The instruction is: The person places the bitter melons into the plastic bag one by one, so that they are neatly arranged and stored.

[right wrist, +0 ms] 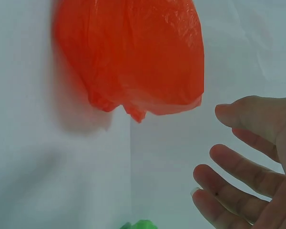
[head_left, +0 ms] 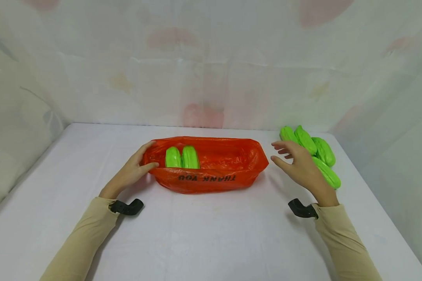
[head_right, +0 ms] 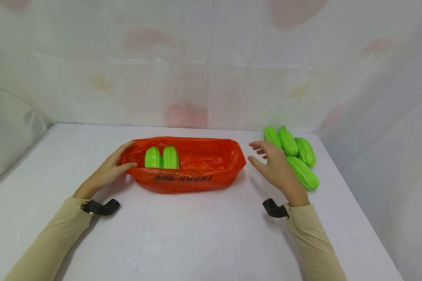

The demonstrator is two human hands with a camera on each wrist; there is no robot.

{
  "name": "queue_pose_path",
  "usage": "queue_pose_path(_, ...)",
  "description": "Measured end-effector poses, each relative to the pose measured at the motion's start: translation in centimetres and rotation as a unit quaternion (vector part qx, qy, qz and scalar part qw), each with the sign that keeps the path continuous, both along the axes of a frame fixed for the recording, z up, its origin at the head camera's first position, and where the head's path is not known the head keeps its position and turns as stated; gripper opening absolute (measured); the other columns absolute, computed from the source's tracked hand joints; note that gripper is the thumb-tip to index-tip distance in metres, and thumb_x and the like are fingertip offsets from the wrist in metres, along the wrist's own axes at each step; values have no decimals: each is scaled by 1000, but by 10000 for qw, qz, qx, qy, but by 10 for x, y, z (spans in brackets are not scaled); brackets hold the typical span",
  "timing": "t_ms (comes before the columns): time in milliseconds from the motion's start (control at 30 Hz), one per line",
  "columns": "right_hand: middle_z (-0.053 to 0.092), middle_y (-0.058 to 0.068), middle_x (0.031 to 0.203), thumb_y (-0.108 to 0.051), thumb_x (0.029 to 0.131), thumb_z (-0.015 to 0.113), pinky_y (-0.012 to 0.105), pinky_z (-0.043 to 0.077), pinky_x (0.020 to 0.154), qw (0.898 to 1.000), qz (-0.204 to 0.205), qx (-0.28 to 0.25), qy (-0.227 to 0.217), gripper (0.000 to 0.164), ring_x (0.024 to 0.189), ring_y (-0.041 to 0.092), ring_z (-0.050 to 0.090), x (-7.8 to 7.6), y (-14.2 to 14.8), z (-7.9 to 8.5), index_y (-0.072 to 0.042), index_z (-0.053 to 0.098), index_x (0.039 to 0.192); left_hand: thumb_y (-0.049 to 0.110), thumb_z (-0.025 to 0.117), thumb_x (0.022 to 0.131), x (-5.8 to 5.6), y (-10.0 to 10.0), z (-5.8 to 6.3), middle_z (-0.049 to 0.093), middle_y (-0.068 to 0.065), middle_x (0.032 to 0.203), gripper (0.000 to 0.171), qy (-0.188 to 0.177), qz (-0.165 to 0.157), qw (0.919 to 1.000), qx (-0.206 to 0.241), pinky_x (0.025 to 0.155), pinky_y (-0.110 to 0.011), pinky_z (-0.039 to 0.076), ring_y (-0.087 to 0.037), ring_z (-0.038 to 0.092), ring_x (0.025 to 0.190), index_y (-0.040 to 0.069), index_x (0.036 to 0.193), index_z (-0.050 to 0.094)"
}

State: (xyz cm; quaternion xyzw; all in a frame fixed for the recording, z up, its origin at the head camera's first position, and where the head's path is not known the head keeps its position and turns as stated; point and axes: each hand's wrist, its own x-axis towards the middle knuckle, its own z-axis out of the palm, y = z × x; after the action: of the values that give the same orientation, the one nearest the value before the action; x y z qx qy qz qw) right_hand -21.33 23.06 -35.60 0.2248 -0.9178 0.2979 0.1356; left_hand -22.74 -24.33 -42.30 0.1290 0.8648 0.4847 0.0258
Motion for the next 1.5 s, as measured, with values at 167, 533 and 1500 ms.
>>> queue_pose_path(167, 65, 21, 122, -7, 91, 69, 54, 57, 84, 9999, -48, 83, -86, 40, 106, 38, 64, 2, 6, -3, 1, 58, 128, 12, 59, 95, 0, 0, 0, 22, -21, 163, 75, 5, -1, 10000, 7, 120, -66, 13, -43, 18, 150, 9, 158, 18)
queue_pose_path(533, 66, 22, 120, -6, 89, 70, 54, 55, 83, 9994, -199, 268, 86, 38, 104, 38, 64, 3, 21, -7, 3, 60, 125, 13, 59, 96, 2, 1, 1, 22, -21, 162, 75, 32, 4, 10000, -20, 120, -67, 14, -43, 18, 150, 8, 158, 18)
queue_pose_path(1500, 61, 31, 125, -15, 93, 67, 63, 42, 96, 9910, -1004, 720, -514, 36, 118, 49, 53, -1, 84, -17, 4, 61, 123, 15, 59, 97, 3, 0, 4, 24, -21, 162, 74, -15, 14, 9999, -155, 119, -67, 15, -43, 20, 150, 10, 158, 19)
